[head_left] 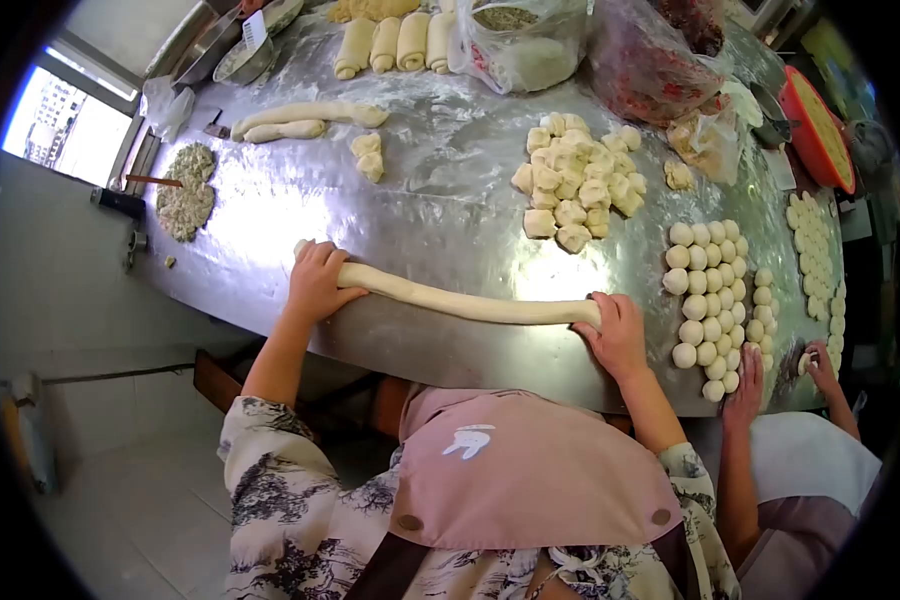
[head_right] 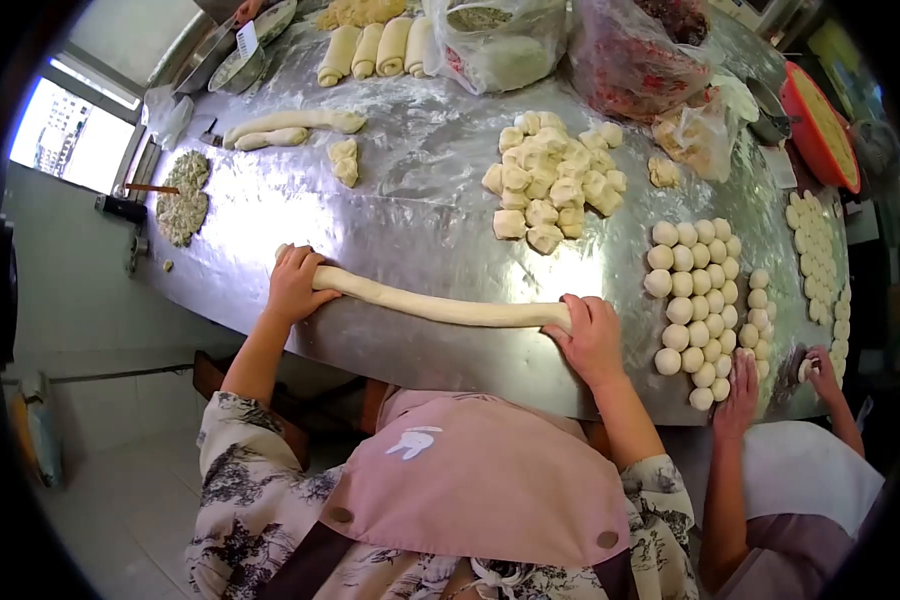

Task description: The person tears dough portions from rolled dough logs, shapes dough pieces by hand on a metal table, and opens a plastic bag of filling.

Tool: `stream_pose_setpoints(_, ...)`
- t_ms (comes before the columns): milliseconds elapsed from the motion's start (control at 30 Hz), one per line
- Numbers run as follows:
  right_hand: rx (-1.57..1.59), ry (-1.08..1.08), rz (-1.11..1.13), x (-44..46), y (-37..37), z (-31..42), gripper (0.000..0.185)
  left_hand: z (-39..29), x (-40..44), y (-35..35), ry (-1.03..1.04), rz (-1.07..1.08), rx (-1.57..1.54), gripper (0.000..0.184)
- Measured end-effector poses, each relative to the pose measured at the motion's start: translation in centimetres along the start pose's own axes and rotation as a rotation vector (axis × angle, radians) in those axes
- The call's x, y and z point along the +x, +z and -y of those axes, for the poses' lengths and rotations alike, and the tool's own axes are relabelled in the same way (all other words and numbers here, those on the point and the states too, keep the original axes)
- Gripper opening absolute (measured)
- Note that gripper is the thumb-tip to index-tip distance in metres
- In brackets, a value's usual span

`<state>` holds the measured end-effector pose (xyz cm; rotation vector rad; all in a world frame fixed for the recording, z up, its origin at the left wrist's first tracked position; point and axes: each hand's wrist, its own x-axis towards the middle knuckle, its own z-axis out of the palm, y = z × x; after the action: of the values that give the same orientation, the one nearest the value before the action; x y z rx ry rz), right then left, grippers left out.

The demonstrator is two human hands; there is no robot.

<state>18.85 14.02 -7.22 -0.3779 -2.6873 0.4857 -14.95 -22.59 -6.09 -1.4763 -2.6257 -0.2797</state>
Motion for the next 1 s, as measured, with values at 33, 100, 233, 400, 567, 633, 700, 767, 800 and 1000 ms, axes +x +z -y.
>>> stream_pose_setpoints(33,-0.014,0.017,-0.009,0.5,0.1,0.0,0.050,0.3,0.7,0.5,-0.039,0.018,-0.005,0.052)
stream_pose_setpoints(100,-0.045,-0.010,-0.032,0.8,0.0,0.3,0.043,0.9,1.4,0.9,-0.046,0.068,0.064,0.053)
stream_pose_setpoints(233,-0.034,0.000,0.040,-0.7,-1.4,0.6,0.043,3.1,-0.4,0.2,-0.075,0.164,0.105,0.060)
stream_pose_setpoints(400,0.105,0.006,0.039,-0.9,-1.6,2.0,0.048,3.4,-2.6,-1.1,-0.163,0.158,0.123,0.057)
stream_pose_setpoints(567,0.175,0.032,0.050,-1.9,-0.9,1.7,0.054,-4.1,-0.2,-1.6,-0.051,0.185,-0.162,0.083)
stream_pose_setpoints(633,0.200,0.058,0.060,-1.6,-1.0,1.7,0.053,-10.8,2.5,-1.3,0.112,0.299,-0.328,0.081)
stream_pose_setpoints(700,0.280,0.142,0.085,-1.2,-1.5,2.1,0.053,-18.0,4.6,-0.6,0.269,0.279,-0.417,0.084)
stream_pose_setpoints(767,0.377,0.163,0.043,0.3,-3.4,3.4,0.051,-23.9,6.6,0.2,0.428,0.180,-0.555,0.089)
stream_pose_setpoints(800,0.427,0.212,0.025,1.1,-4.9,4.6,0.050,-26.3,7.7,-0.2,0.447,0.135,-0.626,0.086)
stream_pose_setpoints(1000,0.402,0.199,-0.142,4.1,-6.6,6.3,0.030,-29.6,10.0,1.1,-0.003,0.102,-1.016,0.047)
